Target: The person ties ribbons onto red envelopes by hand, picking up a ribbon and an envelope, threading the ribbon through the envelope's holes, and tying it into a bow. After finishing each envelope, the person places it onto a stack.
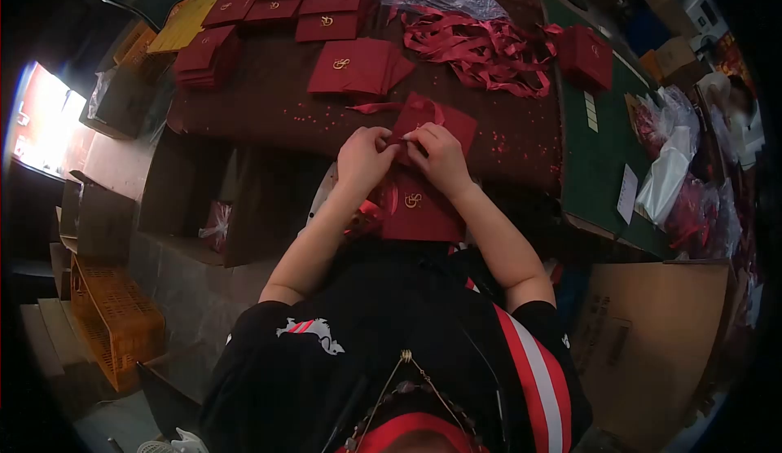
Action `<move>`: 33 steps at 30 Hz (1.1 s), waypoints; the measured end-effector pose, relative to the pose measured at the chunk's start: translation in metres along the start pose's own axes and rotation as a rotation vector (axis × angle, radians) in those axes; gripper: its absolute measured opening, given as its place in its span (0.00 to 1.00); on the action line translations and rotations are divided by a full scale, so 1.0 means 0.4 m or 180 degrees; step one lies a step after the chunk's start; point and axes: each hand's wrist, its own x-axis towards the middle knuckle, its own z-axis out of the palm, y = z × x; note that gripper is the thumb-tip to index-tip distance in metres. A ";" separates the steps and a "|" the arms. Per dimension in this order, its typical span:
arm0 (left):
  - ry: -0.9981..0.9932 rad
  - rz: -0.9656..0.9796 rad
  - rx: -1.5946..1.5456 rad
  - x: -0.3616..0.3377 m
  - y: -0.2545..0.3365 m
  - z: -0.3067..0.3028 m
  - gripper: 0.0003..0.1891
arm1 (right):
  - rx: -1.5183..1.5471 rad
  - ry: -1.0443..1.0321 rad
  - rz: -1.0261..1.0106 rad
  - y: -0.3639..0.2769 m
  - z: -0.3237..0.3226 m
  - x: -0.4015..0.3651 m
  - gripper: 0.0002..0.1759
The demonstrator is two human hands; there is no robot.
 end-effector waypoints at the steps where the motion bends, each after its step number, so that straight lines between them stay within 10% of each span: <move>1: 0.0007 0.0005 0.0004 0.002 0.000 0.000 0.16 | -0.0024 0.0030 0.0031 -0.002 0.003 0.000 0.07; 33: 0.0808 0.0290 -0.0543 -0.025 -0.006 0.040 0.09 | -0.0104 -0.0171 -0.0177 -0.008 0.021 0.015 0.07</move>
